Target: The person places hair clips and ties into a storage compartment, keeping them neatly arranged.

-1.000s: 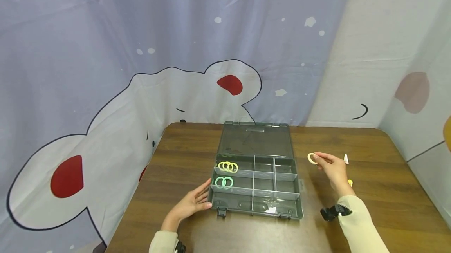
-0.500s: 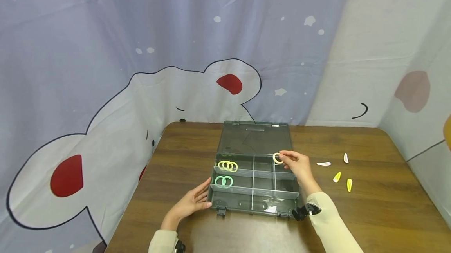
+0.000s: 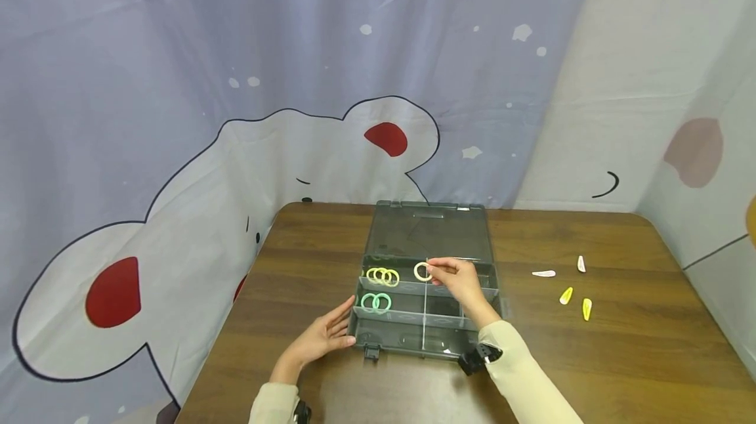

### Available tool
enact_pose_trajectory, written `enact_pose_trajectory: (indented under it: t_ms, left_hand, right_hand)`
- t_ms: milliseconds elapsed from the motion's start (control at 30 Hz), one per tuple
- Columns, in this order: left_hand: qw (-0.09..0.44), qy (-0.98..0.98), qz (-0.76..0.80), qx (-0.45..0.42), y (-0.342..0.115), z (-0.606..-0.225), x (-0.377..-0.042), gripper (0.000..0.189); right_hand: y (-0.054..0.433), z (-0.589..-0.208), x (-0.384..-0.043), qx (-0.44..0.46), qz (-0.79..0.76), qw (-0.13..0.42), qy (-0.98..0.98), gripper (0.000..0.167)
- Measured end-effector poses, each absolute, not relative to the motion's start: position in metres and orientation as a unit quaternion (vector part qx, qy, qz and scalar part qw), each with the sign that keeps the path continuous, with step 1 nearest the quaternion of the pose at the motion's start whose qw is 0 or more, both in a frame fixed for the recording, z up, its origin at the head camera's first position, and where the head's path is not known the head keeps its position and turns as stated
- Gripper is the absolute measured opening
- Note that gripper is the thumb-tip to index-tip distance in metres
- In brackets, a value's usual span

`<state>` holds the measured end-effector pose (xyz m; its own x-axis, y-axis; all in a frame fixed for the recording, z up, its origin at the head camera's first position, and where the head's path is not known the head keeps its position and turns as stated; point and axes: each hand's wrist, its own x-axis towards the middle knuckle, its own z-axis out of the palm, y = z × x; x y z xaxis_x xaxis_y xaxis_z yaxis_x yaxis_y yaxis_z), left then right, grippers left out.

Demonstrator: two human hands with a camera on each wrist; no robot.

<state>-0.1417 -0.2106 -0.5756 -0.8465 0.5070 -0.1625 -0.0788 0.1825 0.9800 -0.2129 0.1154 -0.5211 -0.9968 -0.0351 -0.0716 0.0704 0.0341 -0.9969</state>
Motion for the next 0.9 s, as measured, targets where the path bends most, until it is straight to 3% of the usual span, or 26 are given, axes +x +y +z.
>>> enact_pose_trajectory:
  t_ms: [367,567,900]
  left_hand:
    - [0.235,0.735,0.619,0.144,-0.21,-0.575,-0.143,0.085]
    - [0.234,0.737,0.617,0.145,-0.211,-0.576,-0.142,0.085]
    - [0.232,0.741,0.614,0.142,-0.21,-0.574,-0.141,0.086]
  right_hand:
    - [0.084,-0.533,-0.208,-0.021,-0.671,0.044,0.74,0.014]
    - [0.073,-0.525,-0.202,-0.036,-0.654,0.038,0.754,0.012]
    - [0.055,-0.544,-0.199,-0.074,-0.589,0.021,0.804,0.013]
